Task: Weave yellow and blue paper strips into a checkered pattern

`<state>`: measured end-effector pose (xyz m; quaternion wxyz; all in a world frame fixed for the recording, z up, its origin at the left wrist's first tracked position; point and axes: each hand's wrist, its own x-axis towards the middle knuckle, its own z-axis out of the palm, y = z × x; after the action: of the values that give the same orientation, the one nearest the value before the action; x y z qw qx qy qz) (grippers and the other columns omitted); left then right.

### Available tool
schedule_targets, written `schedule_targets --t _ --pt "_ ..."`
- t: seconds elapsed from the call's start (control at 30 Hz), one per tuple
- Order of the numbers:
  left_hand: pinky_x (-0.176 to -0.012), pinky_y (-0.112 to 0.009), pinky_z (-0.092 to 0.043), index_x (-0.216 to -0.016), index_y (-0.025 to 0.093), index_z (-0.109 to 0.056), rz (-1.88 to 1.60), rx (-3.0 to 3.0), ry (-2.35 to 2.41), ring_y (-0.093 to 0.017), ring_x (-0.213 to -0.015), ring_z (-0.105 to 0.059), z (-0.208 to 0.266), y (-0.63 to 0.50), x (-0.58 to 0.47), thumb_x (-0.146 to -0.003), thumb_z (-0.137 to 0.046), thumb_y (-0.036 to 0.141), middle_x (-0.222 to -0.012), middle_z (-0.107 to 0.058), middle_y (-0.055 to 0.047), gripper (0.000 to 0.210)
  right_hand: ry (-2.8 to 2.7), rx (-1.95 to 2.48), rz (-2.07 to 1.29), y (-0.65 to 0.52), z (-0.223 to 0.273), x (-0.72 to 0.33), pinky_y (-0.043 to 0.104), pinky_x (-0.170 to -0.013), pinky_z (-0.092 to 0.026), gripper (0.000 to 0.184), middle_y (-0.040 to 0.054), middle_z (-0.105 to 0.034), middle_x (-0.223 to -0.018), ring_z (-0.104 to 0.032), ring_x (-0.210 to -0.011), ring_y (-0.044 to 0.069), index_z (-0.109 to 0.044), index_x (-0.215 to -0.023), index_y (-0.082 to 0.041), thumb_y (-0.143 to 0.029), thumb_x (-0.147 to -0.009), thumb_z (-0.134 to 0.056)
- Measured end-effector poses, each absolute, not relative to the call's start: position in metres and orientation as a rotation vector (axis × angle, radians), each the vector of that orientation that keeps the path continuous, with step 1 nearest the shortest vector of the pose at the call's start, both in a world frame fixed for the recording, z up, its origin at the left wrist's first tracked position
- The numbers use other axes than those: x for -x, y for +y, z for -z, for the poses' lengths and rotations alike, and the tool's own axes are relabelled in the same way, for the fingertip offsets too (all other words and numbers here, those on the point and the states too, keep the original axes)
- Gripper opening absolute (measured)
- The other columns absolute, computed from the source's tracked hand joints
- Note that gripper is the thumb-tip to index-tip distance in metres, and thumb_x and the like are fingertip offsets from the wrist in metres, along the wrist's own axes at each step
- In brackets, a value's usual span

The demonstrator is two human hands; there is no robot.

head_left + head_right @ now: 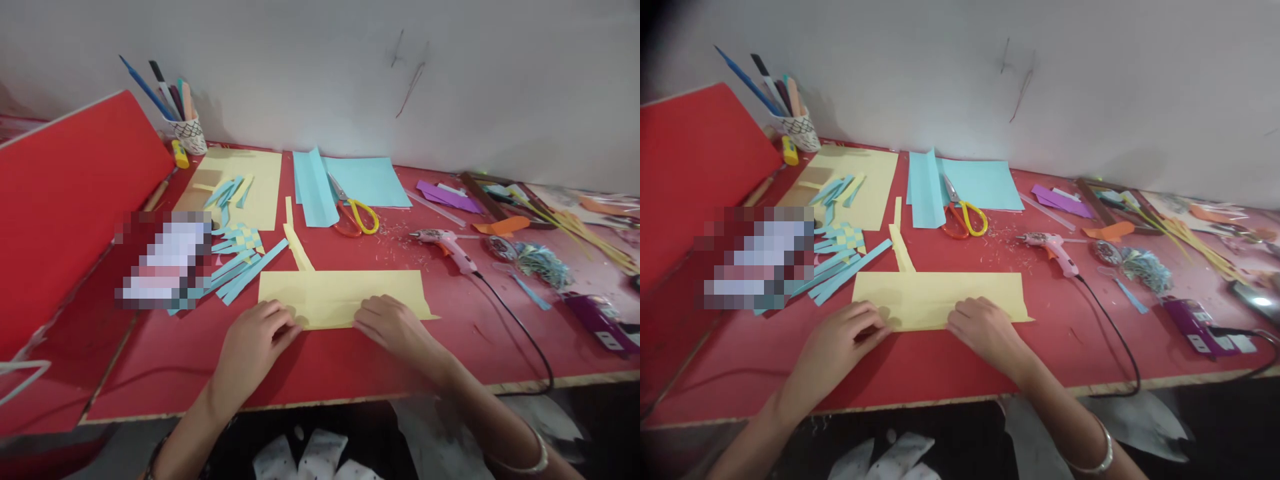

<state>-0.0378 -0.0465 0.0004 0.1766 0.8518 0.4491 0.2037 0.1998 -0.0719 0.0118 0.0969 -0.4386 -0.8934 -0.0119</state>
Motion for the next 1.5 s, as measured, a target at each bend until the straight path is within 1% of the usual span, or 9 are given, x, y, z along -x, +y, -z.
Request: schedule_targets --t 0.2,0.33,0.47,0.5,0.63,0.73,1.03,1.3,1.5 --pt "-0.048 -0.023 -0.036 -0.058 0.019 -0.049 -0.619 -2.395 1.285 -0.013 -0.056 -0.052 0.002 -0.046 0.037 -0.085 -0.042 0.032 -0.060 -0.053 0.002 0.030 -2.500 1.464 -0.120 -0.079 -0.008 -0.230 0.024 -0.060 -0.033 0.044 0.0021 -0.052 -0.061 -0.046 -0.060 0.012 -0.054 -0.066 -0.017 -0.033 -0.093 -0.025" --pt "-0.048 -0.023 -0.036 -0.058 0.019 -0.049 -0.605 -2.411 1.290 -0.013 -0.055 -0.052 0.002 -0.045 0.035 -0.084 -0.043 0.032 -0.059 -0.052 0.002 0.030 -2.456 1.538 -0.027 -0.084 -0.010 -0.235 0.025 -0.062 -0.033 0.039 0.0018 -0.052 -0.061 -0.045 -0.059 0.013 -0.053 -0.065 -0.018 -0.032 -0.092 -0.029" --pt "-0.050 -0.024 -0.038 -0.061 0.020 -0.051 -0.580 -2.390 1.269 -0.014 -0.057 -0.053 0.002 -0.044 0.036 -0.083 -0.045 0.030 -0.061 -0.055 0.001 0.026 -2.466 1.550 0.101 -0.089 -0.012 -0.210 0.033 -0.082 -0.030 0.031 0.0018 -0.056 -0.066 -0.048 -0.066 0.014 -0.055 -0.070 -0.019 -0.025 -0.091 -0.033" --pt "-0.050 -0.024 -0.038 -0.062 0.020 -0.051 -0.579 -2.385 1.268 -0.014 -0.058 -0.054 0.001 -0.044 0.036 -0.083 -0.044 0.030 -0.062 -0.056 0.001 0.025 -2.478 1.518 0.088 -0.090 -0.011 -0.200 0.033 -0.083 -0.029 0.028 0.0019 -0.057 -0.068 -0.048 -0.068 0.014 -0.055 -0.073 -0.019 -0.025 -0.090 -0.034" --pt "-0.053 -0.023 -0.040 -0.065 0.019 -0.054 -0.607 -2.379 1.285 -0.014 -0.062 -0.056 0.002 -0.046 0.035 -0.084 -0.043 0.030 -0.065 -0.059 0.000 0.024 -2.528 1.449 0.052 -0.086 -0.005 -0.164 0.027 -0.067 -0.029 0.023 0.0007 -0.054 -0.065 -0.044 -0.063 0.013 -0.053 -0.068 -0.019 -0.018 -0.087 -0.040" --pt "-0.052 -0.023 -0.040 -0.067 0.019 -0.056 -0.626 -2.374 1.296 -0.013 -0.062 -0.058 0.003 -0.047 0.036 -0.085 -0.043 0.031 -0.067 -0.061 0.000 0.024 -2.537 1.505 0.063 -0.080 -0.003 -0.150 0.026 -0.061 -0.026 0.023 0.0001 -0.053 -0.062 -0.043 -0.061 0.013 -0.052 -0.065 -0.019 -0.016 -0.086 -0.044" --pt "-0.053 -0.025 -0.039 -0.072 0.020 -0.057 -0.593 -2.461 1.311 -0.015 -0.063 -0.057 0.003 -0.049 0.045 -0.088 -0.039 0.030 -0.068 -0.060 0.000 0.025 -2.494 1.493 0.156 -0.073 -0.003 -0.147 0.026 -0.059 -0.026 0.027 -0.0008 -0.054 -0.059 -0.043 -0.057 0.013 -0.053 -0.062 -0.018 -0.020 -0.087 -0.044" --pt "-0.060 -0.030 -0.040 -0.067 0.019 -0.053 -0.576 -2.351 1.400 -0.018 -0.070 -0.055 0.008 -0.049 0.048 -0.084 -0.046 0.032 -0.072 -0.057 -0.001 0.022 -2.557 1.398 0.096 -0.066 -0.005 -0.152 0.026 -0.061 -0.026 0.033 -0.0014 -0.055 -0.060 -0.046 -0.056 0.010 -0.052 -0.062 -0.017 -0.024 -0.090 -0.038" --pt "-0.061 -0.029 -0.040 -0.065 0.018 -0.052 -0.547 -2.270 1.424 -0.017 -0.070 -0.054 0.006 -0.049 0.051 -0.082 -0.047 0.032 -0.073 -0.055 -0.001 0.023 -2.565 1.407 0.040 -0.064 -0.003 -0.154 0.025 -0.062 -0.027 0.032 -0.0022 -0.054 -0.058 -0.047 -0.056 0.009 -0.052 -0.061 -0.017 -0.023 -0.090 -0.038"
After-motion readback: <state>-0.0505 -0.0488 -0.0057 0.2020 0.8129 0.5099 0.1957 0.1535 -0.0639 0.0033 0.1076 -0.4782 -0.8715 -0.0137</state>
